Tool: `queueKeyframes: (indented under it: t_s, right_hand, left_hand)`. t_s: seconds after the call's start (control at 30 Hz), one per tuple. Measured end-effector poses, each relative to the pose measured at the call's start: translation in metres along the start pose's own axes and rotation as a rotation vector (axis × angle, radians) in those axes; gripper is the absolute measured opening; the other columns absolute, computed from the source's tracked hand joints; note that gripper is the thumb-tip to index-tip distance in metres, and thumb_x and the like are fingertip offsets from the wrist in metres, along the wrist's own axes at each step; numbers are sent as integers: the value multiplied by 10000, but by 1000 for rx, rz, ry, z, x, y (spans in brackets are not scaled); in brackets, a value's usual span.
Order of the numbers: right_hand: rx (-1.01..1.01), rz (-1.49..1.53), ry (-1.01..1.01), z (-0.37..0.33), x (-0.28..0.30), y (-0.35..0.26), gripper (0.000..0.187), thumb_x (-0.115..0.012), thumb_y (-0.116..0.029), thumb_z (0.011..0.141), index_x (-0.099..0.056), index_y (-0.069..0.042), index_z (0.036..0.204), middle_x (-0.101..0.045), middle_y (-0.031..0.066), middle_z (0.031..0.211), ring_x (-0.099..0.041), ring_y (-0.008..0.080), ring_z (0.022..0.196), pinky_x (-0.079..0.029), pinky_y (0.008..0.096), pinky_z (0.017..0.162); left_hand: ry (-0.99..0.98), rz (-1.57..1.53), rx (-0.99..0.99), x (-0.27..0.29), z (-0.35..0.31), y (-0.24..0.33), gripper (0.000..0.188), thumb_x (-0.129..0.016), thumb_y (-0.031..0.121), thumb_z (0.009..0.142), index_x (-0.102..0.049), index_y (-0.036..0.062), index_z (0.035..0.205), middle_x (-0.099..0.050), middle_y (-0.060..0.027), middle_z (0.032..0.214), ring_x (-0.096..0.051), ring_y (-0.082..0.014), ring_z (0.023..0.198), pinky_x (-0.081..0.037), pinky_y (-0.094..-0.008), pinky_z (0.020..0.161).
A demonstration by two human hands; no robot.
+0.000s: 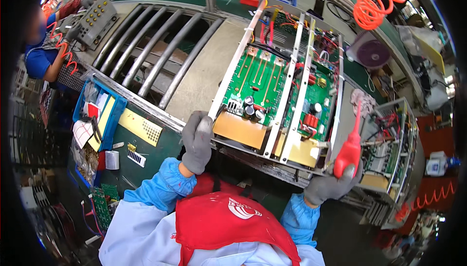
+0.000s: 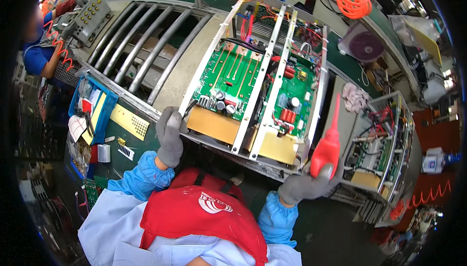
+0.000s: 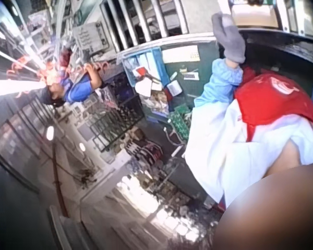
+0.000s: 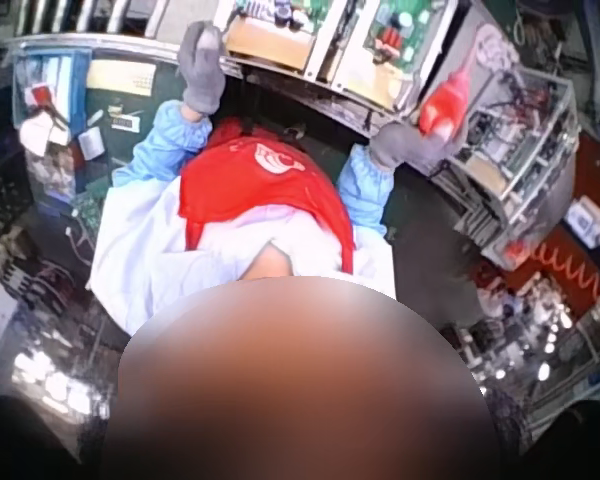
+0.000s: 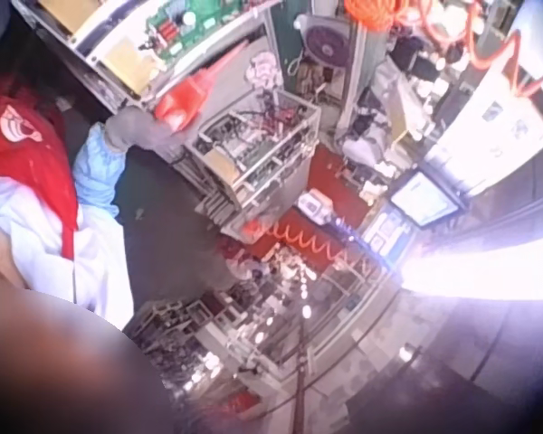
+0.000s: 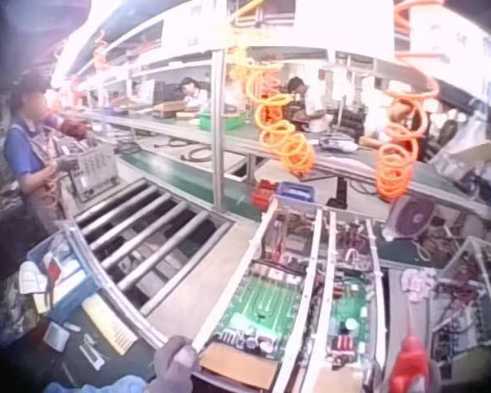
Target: Assembling and cleaning internal components of a solar inverter on a production line.
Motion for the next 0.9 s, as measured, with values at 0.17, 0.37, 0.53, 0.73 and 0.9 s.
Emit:
queueKeyframes:
  t_s: [0.17,0.37,0.53,0.73,0.9]
  right_hand:
    - [82,-1,128,4,-3,2,517,-468,-281,957,-443,77,1330,-508,246,1280,-556,363,1170,-485,460,989]
    - [84,-56,216,60,-7,9,456,-510,-273,990,-480,45,1315,-573,158,1205,-569,244,1071,-463,357,944]
    - [55,72,31,80,4,27,405,-522,-259,998,-520,36,1275,-602,145,1153,-585,224,1021,-471,375,929]
    - [-495,729,-55,113,64,49,356,-581,-250,977,-484,32,1170,-563,112,922,-525,192,762,-426,272,578]
    - [-492,712,79,90,151,48,333,-577,-245,972,-504,25,1154,-557,98,902,-524,176,743,-434,272,570]
  left_hand:
    - [112,153,-165,-11,-5,0,263,-463,221,937,-562,-14,877,-456,-10,647,-410,-75,593,-319,-271,517]
    - [-16,52,-148,-46,-24,-4,204,-491,177,927,-512,-12,853,-435,-22,701,-399,-101,600,-329,-291,515]
    - [90,-41,-73,-62,-29,-3,251,-513,228,929,-562,-17,953,-515,-21,683,-452,-92,589,-359,-273,511]
    - [0,442,-461,-50,-42,52,276,-614,207,892,-580,-22,1042,-596,-126,894,-557,-231,834,-442,-362,733]
    - [-887,303,-460,-142,-125,25,373,-690,340,878,-613,42,1088,-644,-120,782,-640,-324,732,-492,-445,658]
Point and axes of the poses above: each hand's wrist, its own z-axis towards the middle knuckle, its own x-axis out of the back of the hand, y = z × x, the point moved 4 cm from there along z, towards the middle knuckle
